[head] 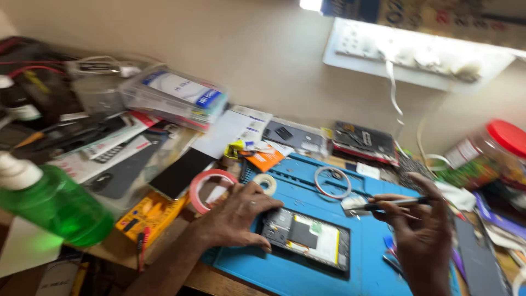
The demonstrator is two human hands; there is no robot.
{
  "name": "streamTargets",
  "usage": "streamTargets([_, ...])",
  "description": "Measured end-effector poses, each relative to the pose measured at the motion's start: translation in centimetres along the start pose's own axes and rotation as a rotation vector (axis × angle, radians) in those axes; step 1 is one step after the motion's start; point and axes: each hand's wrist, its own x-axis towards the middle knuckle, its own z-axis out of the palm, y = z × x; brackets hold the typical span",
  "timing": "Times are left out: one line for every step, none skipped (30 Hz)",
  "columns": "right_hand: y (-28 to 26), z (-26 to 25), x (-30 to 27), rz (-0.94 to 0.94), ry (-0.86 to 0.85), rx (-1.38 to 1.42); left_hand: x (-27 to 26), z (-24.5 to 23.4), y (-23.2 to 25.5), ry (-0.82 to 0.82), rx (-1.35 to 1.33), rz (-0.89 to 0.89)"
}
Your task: The person uses a screwdriver to remove screws from the internal frame of a disassembled mobile phone. They carefully unscrew multiple fasteners from the metal chassis while the phone rests on a blue work mat.
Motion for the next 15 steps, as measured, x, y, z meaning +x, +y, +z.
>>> streamTargets([0.2, -0.1, 0.0, 0.003, 0.022, 0.024, -0.1, 0.3, 0.1, -0.005, -0.022, -0.001])
streamTargets([0.5, 0.0, 0.1, 0.006, 0.043, 0.047, -0.3, 0.5, 0.1, -0.01, -0.044, -0.002])
streamTargets([0.9, 0.9, 0.4, 0.012, -0.011, 0.062, -0.3, 0.7, 0.2, -0.009, -0.046, 0.005])
streamTargets([1.5, 2.3, 0.9, 0.017, -0.066, 0.076, -0.3, 0.9, 0.3, -0.008, -0.048, 0.013])
streamTargets([2.0, 3.4, 1.4, 0.021, -0.12, 0.084, -0.3, 1.0, 0.3, -0.005, -0.054, 0.023])
streamTargets([2.4, 4.3, 1.7, 0.03, -0.133, 0.083, -0.3, 0.9, 0.0, 0.002, -0.044, 0.049])
streamTargets([2.8, 5.1, 1.8, 0.042, -0.15, 0.079, -0.4, 0.9, -0.3, 0.01, -0.039, 0.072])
streamTargets([3.0, 5.7, 1.8, 0.054, -0.167, 0.074, -0.4, 0.9, -0.6, 0.017, -0.034, 0.095])
streamTargets([3.2, 6.1, 1.8, 0.056, -0.17, 0.079, -0.4, 0.9, -0.8, 0.062, -0.024, 0.099])
streamTargets([3.3, 6.3, 1.7, 0.058, -0.174, 0.084, -0.2, 1.0, -1.0, 0.107, -0.014, 0.103])
streamTargets([3.4, 6.5, 1.6, 0.062, -0.176, 0.091, -0.2, 1.0, -1.2, 0.15, -0.002, 0.108])
streamTargets([3.5, 6.4, 1.6, 0.093, -0.182, 0.083, -0.2, 1.2, -1.3, 0.166, 0.001, 0.099])
streamTargets([3.5, 6.4, 1.6, 0.123, -0.187, 0.078, -0.1, 1.2, -1.2, 0.181, 0.007, 0.091])
streamTargets([3.6, 6.4, 1.6, 0.154, -0.191, 0.073, -0.1, 1.3, -1.2, 0.196, 0.013, 0.084])
streamTargets([3.7, 6.4, 1.6, 0.152, -0.189, 0.065, -0.1, 1.2, -1.2, 0.204, 0.009, 0.087])
